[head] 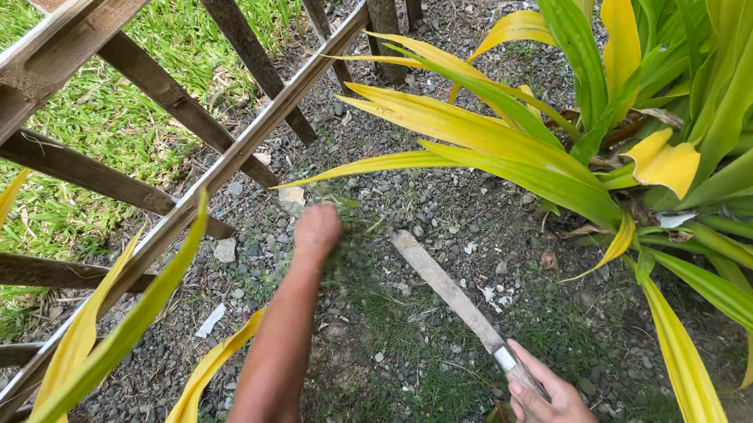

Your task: The person weeds the area around a plant by hand and using a large knife to scrape and pull grass from the soil.

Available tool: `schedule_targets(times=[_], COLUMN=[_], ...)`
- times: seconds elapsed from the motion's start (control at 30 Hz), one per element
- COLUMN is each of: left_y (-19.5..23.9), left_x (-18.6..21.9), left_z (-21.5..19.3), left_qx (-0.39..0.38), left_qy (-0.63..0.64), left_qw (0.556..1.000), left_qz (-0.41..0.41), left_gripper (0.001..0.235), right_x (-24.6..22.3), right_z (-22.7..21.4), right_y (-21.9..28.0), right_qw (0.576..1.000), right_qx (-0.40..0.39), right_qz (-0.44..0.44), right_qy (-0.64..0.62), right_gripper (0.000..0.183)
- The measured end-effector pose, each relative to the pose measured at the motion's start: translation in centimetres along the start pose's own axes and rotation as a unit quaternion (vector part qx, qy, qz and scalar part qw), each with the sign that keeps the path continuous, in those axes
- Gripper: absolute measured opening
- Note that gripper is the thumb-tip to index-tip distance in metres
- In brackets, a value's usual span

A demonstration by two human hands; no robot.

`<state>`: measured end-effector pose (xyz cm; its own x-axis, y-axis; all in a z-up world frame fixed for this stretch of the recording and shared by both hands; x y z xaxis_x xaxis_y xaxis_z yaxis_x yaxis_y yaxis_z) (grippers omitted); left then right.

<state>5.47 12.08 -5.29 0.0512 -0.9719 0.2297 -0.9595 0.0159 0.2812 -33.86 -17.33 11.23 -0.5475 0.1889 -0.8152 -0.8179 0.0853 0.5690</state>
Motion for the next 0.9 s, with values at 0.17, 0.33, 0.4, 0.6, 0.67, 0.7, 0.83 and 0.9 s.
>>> schedule_targets(times=[0.17,0.33,0.4,0.6,0.67,0.7,0.83,0.9], left_y=[-2.5,-2.3,-4.6,-5.6,-5.7,-4.8,-1.8,-0.4], left_x=[-0.2,3.3,3.1,0.7,-0.2,-1.0,-3.5,-4.5], left_z=[-2.1,5.3,6.5,9.4,8.9,9.0,6.6,7.1], left_qx=[0.146,0.202,0.257,0.073,-0.041,-0.047,0.045,0.145], left_qy=[0.003,-0.051,-0.034,-0.147,-0.06,-0.062,-0.019,-0.006], left_qw=[0.989,0.97,0.959,0.986,0.997,0.997,0.999,0.989], left_qz=[0.014,0.122,0.116,0.0,-0.006,-0.005,-0.017,-0.028], left_gripper=[0.028,0.039,0.053,0.026,0.026,0.026,0.025,0.023], right_x=[-2.1,-4.4,-4.0,-4.4,-4.8,-5.1,-9.6,-11.7], right_z=[6.5,7.7,7.1,7.7,7.5,7.1,6.1,5.9], right_y=[-9.1,-9.8,-8.2,-10.9,-9.9,-9.5,-8.0,-7.5], right_qw=[1.0,0.999,0.999,0.997,0.996,0.996,0.984,0.962], right_qx=[-0.018,-0.041,-0.028,-0.05,-0.053,-0.054,-0.033,-0.031], right_qz=[-0.008,-0.004,0.015,-0.002,0.015,0.017,0.006,0.001], right_qy=[-0.002,-0.011,0.002,0.051,0.065,0.075,0.173,0.273], right_gripper=[0.065,0.069,0.069,0.068,0.069,0.068,0.066,0.066])
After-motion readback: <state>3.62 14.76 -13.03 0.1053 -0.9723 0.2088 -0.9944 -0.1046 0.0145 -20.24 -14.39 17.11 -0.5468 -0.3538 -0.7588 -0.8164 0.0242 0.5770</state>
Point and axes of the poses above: each hand's wrist, its own y-axis away from the middle knuckle, its own z-axis out of the palm, x = y × z, the point moved 3 cm from there along -y, towards the middle knuckle, and after that the axes turned 14 degrees about -z, right-handed, at the moved point
